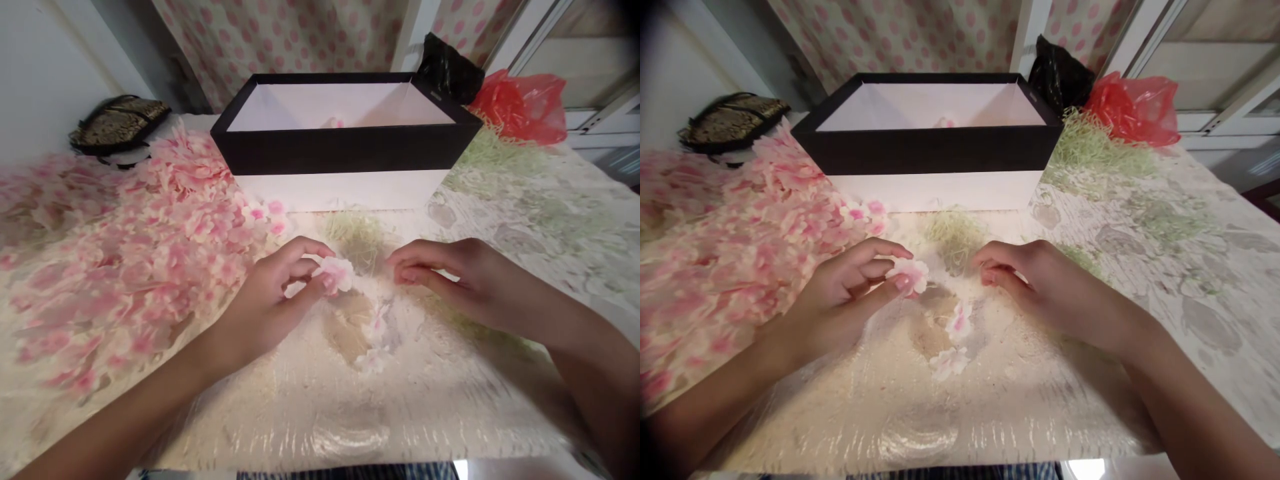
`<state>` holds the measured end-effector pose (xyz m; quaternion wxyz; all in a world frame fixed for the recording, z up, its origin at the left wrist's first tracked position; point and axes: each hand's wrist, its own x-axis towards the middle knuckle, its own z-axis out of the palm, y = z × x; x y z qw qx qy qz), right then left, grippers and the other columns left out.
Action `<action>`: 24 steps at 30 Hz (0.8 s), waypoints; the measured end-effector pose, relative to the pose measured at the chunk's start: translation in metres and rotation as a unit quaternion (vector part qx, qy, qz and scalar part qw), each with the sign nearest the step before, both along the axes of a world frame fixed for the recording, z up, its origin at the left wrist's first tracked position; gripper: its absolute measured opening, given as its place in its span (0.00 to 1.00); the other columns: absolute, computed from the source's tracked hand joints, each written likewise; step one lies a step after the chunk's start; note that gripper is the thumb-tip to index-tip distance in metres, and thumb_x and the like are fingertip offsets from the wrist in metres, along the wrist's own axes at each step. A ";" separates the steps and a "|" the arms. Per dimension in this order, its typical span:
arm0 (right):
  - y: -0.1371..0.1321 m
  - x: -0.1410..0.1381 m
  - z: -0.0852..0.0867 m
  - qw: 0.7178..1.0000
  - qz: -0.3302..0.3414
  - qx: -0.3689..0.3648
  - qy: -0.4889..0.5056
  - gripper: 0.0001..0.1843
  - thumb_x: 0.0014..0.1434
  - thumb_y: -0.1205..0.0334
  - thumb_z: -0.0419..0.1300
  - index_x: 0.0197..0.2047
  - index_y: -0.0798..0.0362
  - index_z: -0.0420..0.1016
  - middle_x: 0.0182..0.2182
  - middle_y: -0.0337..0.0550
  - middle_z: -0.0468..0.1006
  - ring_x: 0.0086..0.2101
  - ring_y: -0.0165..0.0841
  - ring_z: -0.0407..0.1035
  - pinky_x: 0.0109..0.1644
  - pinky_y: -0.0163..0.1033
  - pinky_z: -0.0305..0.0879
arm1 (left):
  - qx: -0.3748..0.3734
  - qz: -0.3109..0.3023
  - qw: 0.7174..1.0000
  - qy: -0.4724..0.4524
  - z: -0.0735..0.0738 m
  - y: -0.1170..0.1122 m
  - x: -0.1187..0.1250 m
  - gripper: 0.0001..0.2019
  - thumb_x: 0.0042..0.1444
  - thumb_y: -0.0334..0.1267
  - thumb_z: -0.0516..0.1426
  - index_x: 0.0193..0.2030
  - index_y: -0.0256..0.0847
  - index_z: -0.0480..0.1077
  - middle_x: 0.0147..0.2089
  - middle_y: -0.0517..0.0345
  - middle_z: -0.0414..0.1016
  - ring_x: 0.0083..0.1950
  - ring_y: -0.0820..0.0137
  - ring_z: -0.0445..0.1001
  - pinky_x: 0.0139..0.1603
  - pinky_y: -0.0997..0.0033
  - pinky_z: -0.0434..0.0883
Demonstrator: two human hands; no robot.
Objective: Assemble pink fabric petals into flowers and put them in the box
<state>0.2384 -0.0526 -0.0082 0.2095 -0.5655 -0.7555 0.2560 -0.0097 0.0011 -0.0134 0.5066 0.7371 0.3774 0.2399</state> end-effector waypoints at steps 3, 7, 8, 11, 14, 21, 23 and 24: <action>-0.001 -0.006 -0.001 0.997 0.019 0.006 0.075 0.07 0.65 0.62 0.53 0.38 0.48 0.72 0.35 0.31 0.74 0.35 0.23 0.69 0.37 0.28 0.61 | -0.017 -0.015 1.000 -0.008 0.000 -0.004 0.001 0.04 0.60 0.37 0.56 0.41 0.42 0.66 0.37 0.62 0.77 0.39 0.73 0.75 0.36 0.79 0.68; -0.004 -0.015 0.001 0.981 0.022 0.023 0.190 0.04 0.62 0.63 0.58 0.35 0.50 0.73 0.34 0.35 0.74 0.34 0.24 0.69 0.38 0.28 0.64 | -0.027 -0.031 0.999 -0.022 0.001 -0.008 0.000 0.03 0.59 0.36 0.57 0.36 0.41 0.69 0.34 0.62 0.76 0.38 0.72 0.75 0.35 0.77 0.69; -0.006 -0.018 0.002 0.976 0.014 0.022 0.217 0.03 0.61 0.63 0.59 0.35 0.50 0.73 0.33 0.35 0.74 0.33 0.24 0.70 0.37 0.28 0.64 | -0.029 -0.032 0.999 -0.022 0.002 -0.009 0.000 0.03 0.59 0.37 0.56 0.37 0.41 0.69 0.35 0.62 0.76 0.39 0.71 0.75 0.36 0.77 0.69; -0.012 -0.027 0.002 0.961 0.002 0.011 0.275 0.02 0.59 0.66 0.61 0.34 0.50 0.73 0.31 0.35 0.74 0.32 0.25 0.71 0.37 0.27 0.67 | -0.034 -0.027 0.999 -0.021 0.002 -0.013 0.001 0.03 0.61 0.38 0.55 0.40 0.43 0.67 0.36 0.63 0.76 0.39 0.72 0.75 0.35 0.77 0.68; -0.017 -0.034 0.001 0.952 0.001 0.014 0.307 0.04 0.59 0.68 0.60 0.37 0.49 0.71 0.32 0.36 0.74 0.34 0.26 0.72 0.40 0.29 0.69 | -0.034 -0.020 0.999 -0.029 0.000 -0.015 0.002 0.05 0.60 0.39 0.56 0.41 0.43 0.64 0.35 0.63 0.76 0.37 0.72 0.74 0.31 0.78 0.67; -0.015 -0.037 0.001 0.961 0.002 0.079 0.264 0.04 0.60 0.67 0.60 0.36 0.48 0.73 0.33 0.35 0.74 0.34 0.24 0.70 0.38 0.27 0.66 | 0.010 -0.014 1.000 -0.020 0.000 -0.019 0.005 0.04 0.62 0.37 0.54 0.38 0.41 0.62 0.32 0.64 0.74 0.35 0.74 0.71 0.31 0.79 0.65; -0.015 -0.038 0.001 0.961 0.019 0.092 0.260 0.03 0.60 0.67 0.59 0.36 0.49 0.73 0.35 0.37 0.73 0.37 0.26 0.69 0.40 0.31 0.66 | 0.015 -0.018 1.000 -0.018 0.000 -0.019 0.006 0.03 0.62 0.36 0.53 0.38 0.41 0.61 0.33 0.64 0.74 0.34 0.75 0.71 0.31 0.78 0.64; -0.015 -0.039 0.000 0.962 0.033 0.093 0.254 0.03 0.60 0.67 0.60 0.35 0.50 0.73 0.37 0.38 0.72 0.39 0.28 0.69 0.42 0.33 0.66 | 0.017 -0.026 0.999 -0.022 0.000 -0.019 0.006 0.03 0.62 0.35 0.53 0.39 0.41 0.60 0.33 0.64 0.74 0.34 0.75 0.70 0.31 0.78 0.64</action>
